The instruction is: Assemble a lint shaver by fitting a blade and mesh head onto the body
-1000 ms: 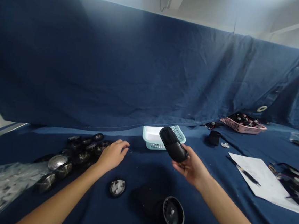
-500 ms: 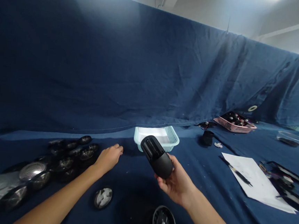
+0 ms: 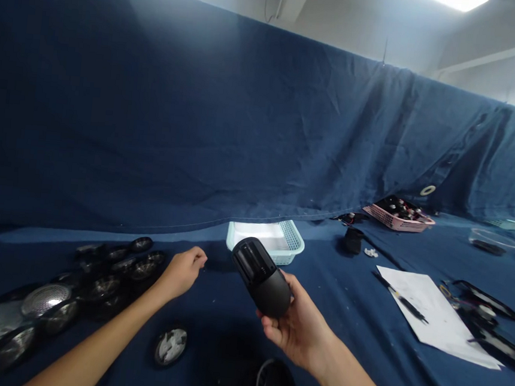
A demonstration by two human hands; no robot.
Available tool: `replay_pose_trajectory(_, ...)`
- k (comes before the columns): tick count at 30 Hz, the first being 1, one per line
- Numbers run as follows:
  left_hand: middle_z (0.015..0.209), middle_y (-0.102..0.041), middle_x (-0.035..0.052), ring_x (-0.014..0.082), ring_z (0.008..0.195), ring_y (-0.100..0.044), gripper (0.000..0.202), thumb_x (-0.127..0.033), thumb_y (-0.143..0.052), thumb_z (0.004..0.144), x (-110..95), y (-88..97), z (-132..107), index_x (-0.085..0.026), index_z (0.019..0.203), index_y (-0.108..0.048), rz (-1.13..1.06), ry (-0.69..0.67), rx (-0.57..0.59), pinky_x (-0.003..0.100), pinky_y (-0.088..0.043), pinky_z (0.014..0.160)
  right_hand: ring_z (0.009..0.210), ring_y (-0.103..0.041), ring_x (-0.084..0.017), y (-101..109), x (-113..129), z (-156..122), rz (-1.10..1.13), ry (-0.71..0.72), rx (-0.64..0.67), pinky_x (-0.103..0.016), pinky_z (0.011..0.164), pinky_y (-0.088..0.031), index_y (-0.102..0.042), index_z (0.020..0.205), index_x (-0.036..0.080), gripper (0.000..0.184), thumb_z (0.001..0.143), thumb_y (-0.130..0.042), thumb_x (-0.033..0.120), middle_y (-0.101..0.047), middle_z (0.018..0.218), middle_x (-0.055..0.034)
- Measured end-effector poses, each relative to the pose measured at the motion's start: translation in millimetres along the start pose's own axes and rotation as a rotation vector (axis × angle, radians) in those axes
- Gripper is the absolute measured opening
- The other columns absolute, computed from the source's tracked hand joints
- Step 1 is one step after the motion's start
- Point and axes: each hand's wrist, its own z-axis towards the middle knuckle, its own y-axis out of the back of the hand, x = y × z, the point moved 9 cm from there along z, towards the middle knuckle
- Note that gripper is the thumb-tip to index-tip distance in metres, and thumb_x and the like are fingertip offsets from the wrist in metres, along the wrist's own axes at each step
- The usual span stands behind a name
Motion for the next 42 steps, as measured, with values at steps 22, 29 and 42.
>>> replay_pose_trajectory(22, 0.083, -0.068, -0.0021, 0.0089, 0.063, -0.056, 0.04, -0.022, -0.074, 0.079, -121.9, 74.9, -94.8, -0.023, 0.113, -0.053, -0.993, -0.215, -0.001, 0.02, -0.048, 0.057, 0.047, -0.065, -0.014, -25.0, -13.1, -21.8, -0.005, 0.014, 0.071, -0.02, 0.046, -0.056, -0.065, 0.09, 0.004, 0.046, 0.096, -0.044, 0.044, -0.069, 0.067, -0.011)
replay_pose_trajectory(29, 0.086, -0.07, -0.0061, 0.0083, 0.062, -0.058, 0.033, -0.015, -0.067, 0.084, -141.4, 93.9, -117.3, -0.029, 0.112, -0.056, -0.52, -0.499, -0.348, 0.021, -0.049, 0.064, 0.048, -0.066, -0.015, -27.2, -20.1, -24.8, -0.02, -0.02, 0.11, -0.021, 0.045, -0.056, -0.064, 0.099, 0.003, 0.05, 0.095, -0.044, 0.048, -0.07, 0.07, -0.0124)
replay_pose_trajectory(42, 0.085, -0.073, -0.0028, 0.0127, 0.057, -0.059, 0.03, -0.016, -0.067, 0.081, -143.5, 98.8, -124.8, -0.029, 0.108, -0.064, -0.402, -0.531, -0.456, 0.027, -0.049, 0.063, 0.1, -0.064, -0.023, -7.1, 48.3, -34.7, -0.602, 0.708, -0.107, -0.03, 0.079, -0.057, -0.056, 0.131, 0.021, 0.063, 0.074, -0.079, 0.036, -0.068, 0.113, -0.0074)
